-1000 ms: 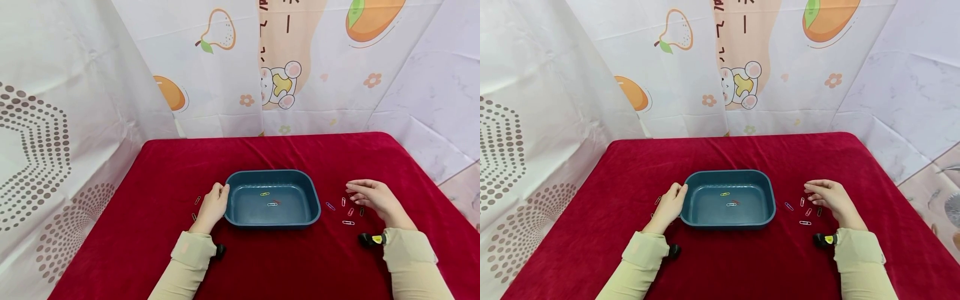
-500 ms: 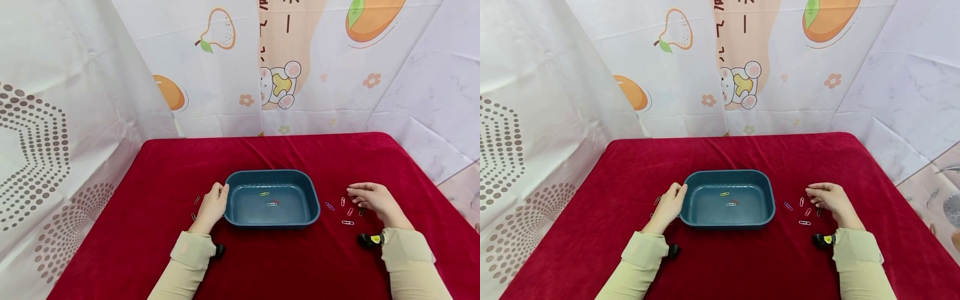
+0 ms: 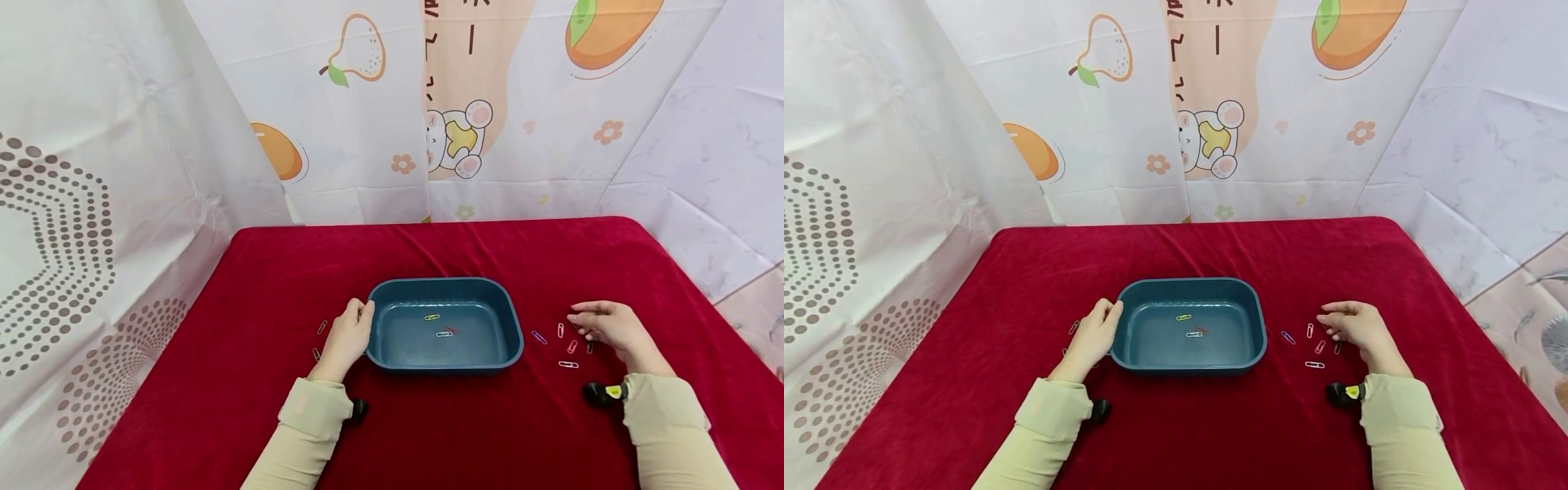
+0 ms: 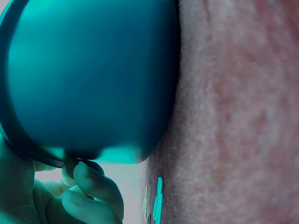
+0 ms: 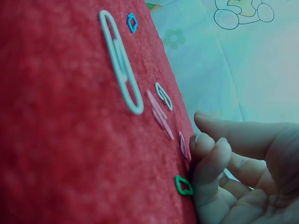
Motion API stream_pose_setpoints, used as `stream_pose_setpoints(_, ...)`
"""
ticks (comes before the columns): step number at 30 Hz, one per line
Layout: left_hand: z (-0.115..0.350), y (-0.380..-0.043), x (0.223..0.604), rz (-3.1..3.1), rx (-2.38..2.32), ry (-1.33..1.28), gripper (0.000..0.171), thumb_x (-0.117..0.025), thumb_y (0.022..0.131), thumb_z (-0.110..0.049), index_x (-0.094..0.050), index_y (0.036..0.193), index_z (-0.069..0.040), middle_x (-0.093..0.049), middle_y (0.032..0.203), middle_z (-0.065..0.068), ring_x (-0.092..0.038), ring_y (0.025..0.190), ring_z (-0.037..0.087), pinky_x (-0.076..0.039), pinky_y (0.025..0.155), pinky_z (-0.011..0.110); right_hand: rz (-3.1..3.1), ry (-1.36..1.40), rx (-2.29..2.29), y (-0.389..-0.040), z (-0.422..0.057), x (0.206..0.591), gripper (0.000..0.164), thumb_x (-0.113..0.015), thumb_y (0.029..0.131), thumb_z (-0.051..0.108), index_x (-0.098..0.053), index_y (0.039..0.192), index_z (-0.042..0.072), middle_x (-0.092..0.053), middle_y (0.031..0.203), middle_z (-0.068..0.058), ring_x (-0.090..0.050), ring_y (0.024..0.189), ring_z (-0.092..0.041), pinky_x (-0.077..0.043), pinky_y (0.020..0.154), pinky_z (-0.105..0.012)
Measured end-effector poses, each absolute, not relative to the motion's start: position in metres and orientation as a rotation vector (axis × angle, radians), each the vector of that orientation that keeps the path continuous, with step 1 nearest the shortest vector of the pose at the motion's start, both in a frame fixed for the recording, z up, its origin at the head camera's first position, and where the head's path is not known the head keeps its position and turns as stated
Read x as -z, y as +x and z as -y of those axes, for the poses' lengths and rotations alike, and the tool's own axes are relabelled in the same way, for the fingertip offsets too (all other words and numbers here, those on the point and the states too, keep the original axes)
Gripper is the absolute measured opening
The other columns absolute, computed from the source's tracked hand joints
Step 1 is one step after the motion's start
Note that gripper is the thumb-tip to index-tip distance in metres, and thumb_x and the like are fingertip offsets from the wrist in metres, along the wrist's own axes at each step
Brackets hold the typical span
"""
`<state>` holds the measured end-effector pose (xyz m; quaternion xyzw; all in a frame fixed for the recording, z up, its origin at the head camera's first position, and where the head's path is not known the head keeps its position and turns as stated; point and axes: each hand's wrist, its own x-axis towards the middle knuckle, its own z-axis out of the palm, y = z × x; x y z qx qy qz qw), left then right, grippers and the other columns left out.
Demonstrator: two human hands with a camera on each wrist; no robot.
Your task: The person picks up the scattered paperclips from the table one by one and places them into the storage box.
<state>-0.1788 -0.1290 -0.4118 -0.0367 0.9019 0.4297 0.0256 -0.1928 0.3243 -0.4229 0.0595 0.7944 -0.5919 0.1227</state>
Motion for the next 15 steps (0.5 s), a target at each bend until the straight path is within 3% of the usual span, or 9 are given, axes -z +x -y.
stream_pose_setpoints(3,0.129,-0.1789,0.4118,-2.788,-1.33,-0.111,0.03,-0.04,0.106,-0.039,-0.044,0.094,-0.012,-0.045,0.068,0.005,-0.044,0.056,0.02,-0.037,0.055,0.03,-2.325,0.175,1.709,-0.1938,-0.3249,0.424,0.015,-0.062,0.096,0.009,-0.07,0.108,0.012,-0.071,0.078,0.017,-0.062,0.066,-0.005,-0.054,0.064,-0.022)
stream_pose_setpoints(8,0.129,-0.1789,0.4115,-2.785,-1.334,-0.112,0.03,-0.04,0.106,-0.038,-0.044,0.093,-0.012,-0.044,0.068,0.005,-0.044,0.055,0.02,-0.036,0.055,0.03,-2.397,0.162,1.629,-0.1939,-0.3227,0.4246,0.038,-0.062,0.095,0.007,-0.055,0.125,-0.016,-0.069,0.077,0.015,-0.061,0.065,-0.006,-0.055,0.063,-0.023)
stream_pose_setpoints(15,0.1288,-0.1786,0.4111,-2.779,-1.328,-0.119,0.029,-0.04,0.106,-0.038,-0.044,0.094,-0.012,-0.044,0.068,0.005,-0.044,0.056,0.02,-0.037,0.055,0.03,-2.429,0.163,1.584,-0.1943,-0.3199,0.4225,0.043,-0.064,0.093,0.003,-0.05,0.125,-0.022,-0.07,0.074,0.014,-0.061,0.06,-0.006,-0.054,0.06,-0.024)
